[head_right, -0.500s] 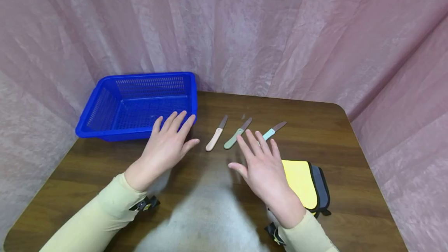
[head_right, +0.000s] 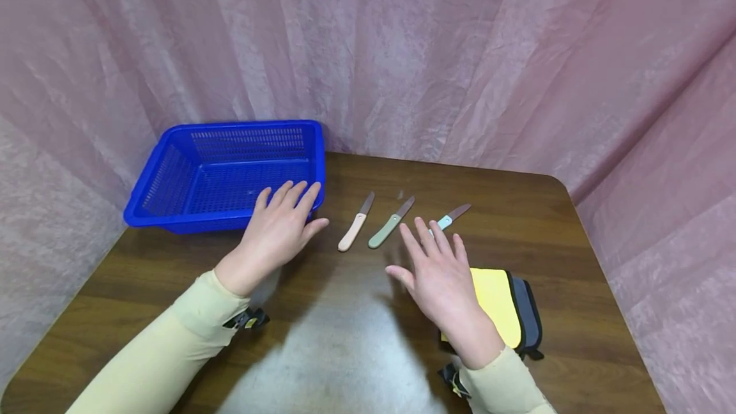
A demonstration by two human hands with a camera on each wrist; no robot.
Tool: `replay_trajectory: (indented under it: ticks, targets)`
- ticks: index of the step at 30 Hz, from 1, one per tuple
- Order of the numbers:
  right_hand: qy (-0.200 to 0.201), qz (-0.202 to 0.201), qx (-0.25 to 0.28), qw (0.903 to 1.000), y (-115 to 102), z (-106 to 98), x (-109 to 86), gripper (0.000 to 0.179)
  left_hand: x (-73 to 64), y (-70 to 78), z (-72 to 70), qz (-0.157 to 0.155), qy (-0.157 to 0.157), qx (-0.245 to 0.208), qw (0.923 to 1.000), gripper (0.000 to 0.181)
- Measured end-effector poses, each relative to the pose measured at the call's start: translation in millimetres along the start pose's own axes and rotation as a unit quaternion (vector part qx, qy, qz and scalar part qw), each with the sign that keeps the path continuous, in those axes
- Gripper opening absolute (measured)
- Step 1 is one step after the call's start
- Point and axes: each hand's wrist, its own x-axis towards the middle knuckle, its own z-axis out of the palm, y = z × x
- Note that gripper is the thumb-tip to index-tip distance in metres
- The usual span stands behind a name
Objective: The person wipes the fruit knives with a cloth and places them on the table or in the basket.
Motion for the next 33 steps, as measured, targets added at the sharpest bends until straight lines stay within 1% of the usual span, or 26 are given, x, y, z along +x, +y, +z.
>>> replay_trajectory:
  ticks: [6,13,18,26,29,33]
  targets:
    - [-0.001,0.016,0.001,0.9999,7.7,3.9,-3.4,0.079,3.7,-1.9,3.4,-0.004,-0.007,0.002,1.0,0.071]
    - [-0.004,0.024,-0.016,0.9996,19.3,7.0,-11.1,0.075,10.5,-6.2,5.8,-0.011,-0.016,-0.005,0.9998,0.069]
    - [-0.023,0.039,-0.023,0.9987,27.1,8.1,-18.3,0.073,14.6,-8.6,7.2,-0.016,-0.024,-0.01,0.9995,0.068]
    - [-0.057,0.056,-0.039,0.996,39.8,11.7,-25.7,0.075,19.2,-11.2,13.6,-0.027,-0.047,-0.025,0.9982,0.068]
    - [-0.072,0.066,-0.035,0.9946,44.7,13.0,-30.3,0.075,20.1,-10.1,15.1,-0.025,-0.047,-0.027,0.9982,0.066]
    - [-0.095,0.078,-0.028,0.992,49.9,14.6,-35.6,0.077,20.5,-7.8,16.2,-0.015,-0.032,-0.021,0.9992,0.062]
